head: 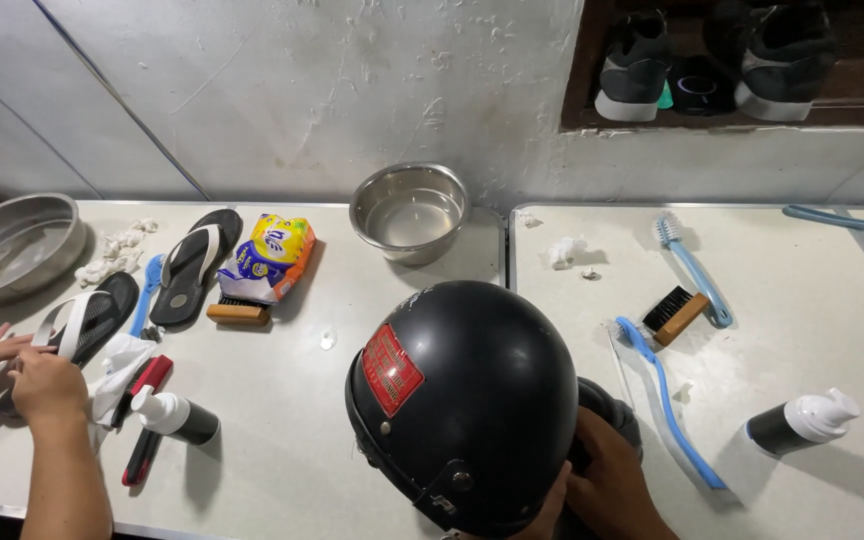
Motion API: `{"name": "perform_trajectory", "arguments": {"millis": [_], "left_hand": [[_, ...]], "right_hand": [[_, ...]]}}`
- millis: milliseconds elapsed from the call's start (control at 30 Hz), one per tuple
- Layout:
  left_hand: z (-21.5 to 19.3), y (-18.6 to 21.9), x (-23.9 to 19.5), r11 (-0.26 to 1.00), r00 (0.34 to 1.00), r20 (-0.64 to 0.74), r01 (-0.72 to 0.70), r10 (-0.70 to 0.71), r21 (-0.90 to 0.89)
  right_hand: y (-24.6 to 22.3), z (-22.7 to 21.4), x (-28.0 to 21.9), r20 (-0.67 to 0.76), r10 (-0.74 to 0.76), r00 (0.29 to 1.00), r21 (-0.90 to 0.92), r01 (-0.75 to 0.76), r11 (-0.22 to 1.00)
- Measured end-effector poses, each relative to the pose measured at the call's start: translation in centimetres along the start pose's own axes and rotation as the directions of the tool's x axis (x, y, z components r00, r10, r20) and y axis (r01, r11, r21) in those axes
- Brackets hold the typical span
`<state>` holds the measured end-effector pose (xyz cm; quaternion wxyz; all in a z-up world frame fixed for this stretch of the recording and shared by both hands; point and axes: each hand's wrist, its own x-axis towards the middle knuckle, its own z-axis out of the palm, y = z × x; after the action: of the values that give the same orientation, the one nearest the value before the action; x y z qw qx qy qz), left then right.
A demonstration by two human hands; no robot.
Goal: The person cleans a black helmet using a grey cloth, wiping the surface and the interior padding. They then use a small metal tool to scrape or clean the seam and edges of the helmet.
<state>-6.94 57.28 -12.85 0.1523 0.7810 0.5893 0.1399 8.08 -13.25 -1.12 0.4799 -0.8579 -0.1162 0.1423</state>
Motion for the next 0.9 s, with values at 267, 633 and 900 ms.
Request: {"name": "perform_trajectory", "arguments": {"millis": [267,633,900], "left_hand": [[-0.4,-4.3,9.0,0.665,0.921,-0.179,-0.106,0.346,0.739],[-1.3,-2.8,8.9,0.716,0.974,-0.093,-0.086,0.207,0.693],[-1.0,-2.6,9.7,0.754,0.985,-0.07,-0.075,0.159,0.653]], "right_hand": [[2.0,-0.2,0.1,-0.063,-0.015,0.998,-0.007,0.015,1.0],[2.3,-2.4,-0.2,0.074,-0.114,0.991,0.568,0.052,0.821],[-2.3,-2.6,-0.5,0.173,0.243,0.954,0.86,-0.267,0.435]]}}
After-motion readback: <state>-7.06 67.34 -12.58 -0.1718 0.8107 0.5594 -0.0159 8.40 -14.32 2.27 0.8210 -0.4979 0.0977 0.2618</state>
